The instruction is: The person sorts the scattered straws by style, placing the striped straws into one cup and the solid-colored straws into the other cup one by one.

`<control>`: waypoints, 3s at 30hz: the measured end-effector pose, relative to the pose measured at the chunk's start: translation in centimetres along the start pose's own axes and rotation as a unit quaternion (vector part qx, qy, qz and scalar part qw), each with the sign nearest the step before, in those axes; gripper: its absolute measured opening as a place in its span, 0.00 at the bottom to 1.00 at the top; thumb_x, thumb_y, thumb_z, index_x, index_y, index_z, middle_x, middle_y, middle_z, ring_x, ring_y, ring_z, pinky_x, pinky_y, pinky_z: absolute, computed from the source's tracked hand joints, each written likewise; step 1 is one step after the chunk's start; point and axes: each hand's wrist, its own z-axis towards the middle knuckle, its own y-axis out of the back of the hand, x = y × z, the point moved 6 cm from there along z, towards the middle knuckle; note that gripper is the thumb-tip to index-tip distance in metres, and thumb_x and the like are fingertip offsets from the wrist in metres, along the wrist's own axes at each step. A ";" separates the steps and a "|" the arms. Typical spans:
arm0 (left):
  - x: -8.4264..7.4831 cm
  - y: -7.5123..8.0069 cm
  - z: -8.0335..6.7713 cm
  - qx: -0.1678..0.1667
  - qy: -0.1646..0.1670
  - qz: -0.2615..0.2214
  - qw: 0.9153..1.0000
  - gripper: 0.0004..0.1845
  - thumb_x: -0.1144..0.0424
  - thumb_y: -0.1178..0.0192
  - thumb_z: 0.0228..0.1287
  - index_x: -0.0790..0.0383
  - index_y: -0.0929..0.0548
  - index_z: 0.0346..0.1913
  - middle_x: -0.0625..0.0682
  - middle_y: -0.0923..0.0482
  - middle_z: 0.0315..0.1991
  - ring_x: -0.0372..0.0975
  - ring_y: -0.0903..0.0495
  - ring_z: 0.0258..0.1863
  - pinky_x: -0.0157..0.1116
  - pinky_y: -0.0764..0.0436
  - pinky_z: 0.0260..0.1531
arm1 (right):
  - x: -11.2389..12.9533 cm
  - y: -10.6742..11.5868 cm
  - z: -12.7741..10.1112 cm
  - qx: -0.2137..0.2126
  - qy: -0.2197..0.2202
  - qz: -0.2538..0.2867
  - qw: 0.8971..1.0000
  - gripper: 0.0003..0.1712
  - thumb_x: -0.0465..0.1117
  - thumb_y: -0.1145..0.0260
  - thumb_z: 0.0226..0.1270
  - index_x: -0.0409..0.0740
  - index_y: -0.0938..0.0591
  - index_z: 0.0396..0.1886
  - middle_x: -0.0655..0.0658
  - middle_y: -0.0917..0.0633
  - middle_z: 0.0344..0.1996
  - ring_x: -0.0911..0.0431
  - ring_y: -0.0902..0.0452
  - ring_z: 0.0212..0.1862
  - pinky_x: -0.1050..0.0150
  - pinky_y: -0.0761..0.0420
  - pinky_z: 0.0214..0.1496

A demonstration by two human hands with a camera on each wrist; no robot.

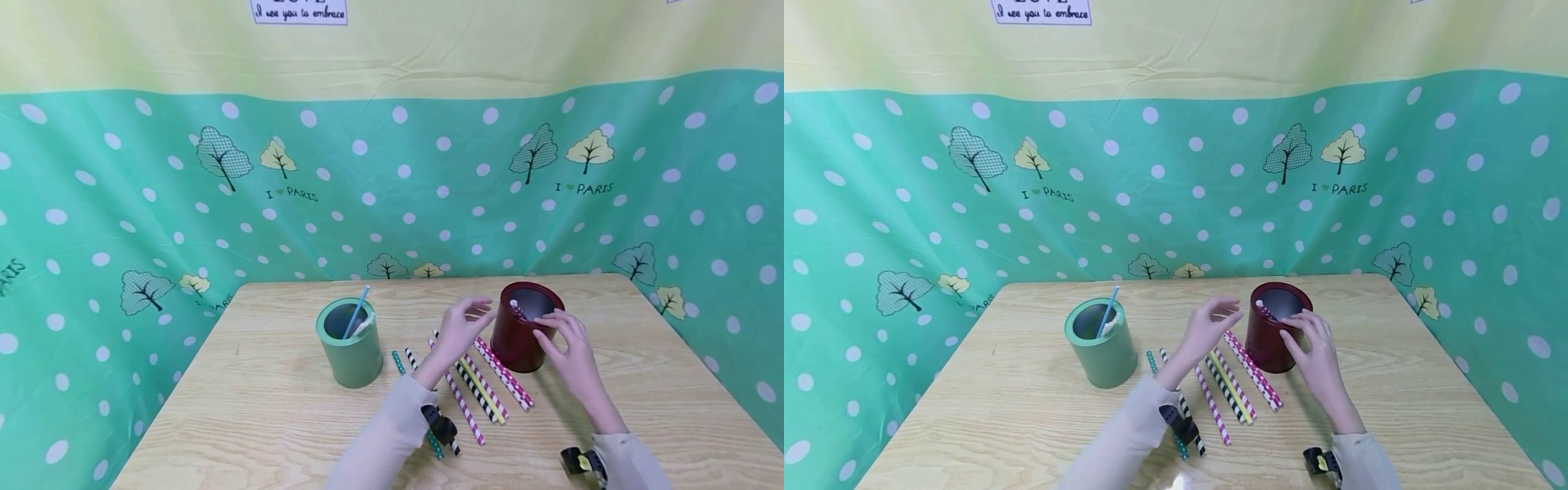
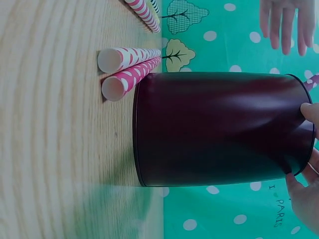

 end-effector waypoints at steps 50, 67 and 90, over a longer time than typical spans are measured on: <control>4.7 5.4 -7.6 0.224 0.062 0.162 0.959 0.13 0.61 0.43 0.58 0.63 0.21 0.44 0.50 0.21 0.40 0.35 0.24 0.37 0.31 0.25 0.38 | -0.3 0.0 0.1 0.000 -0.008 0.004 1.000 0.12 0.27 0.35 0.50 0.34 0.21 0.38 0.37 0.25 0.42 0.44 0.39 0.53 0.78 0.47 0.58; 5.6 7.2 -9.4 0.251 0.048 0.216 0.943 0.12 0.62 0.40 0.55 0.59 0.20 0.43 0.46 0.22 0.40 0.36 0.25 0.42 0.35 0.25 0.44 | -0.3 0.0 -0.1 -0.003 -0.002 0.003 1.000 0.13 0.27 0.35 0.50 0.34 0.20 0.38 0.38 0.25 0.42 0.44 0.39 0.54 0.78 0.47 0.58; 6.9 7.2 -10.5 0.306 0.022 0.319 0.897 0.12 0.59 0.36 0.49 0.51 0.19 0.39 0.44 0.26 0.44 0.37 0.29 0.46 0.32 0.29 0.45 | -0.5 -0.2 -0.1 0.004 -0.017 0.007 1.000 0.12 0.28 0.36 0.52 0.35 0.21 0.39 0.37 0.26 0.44 0.43 0.40 0.55 0.60 0.42 0.61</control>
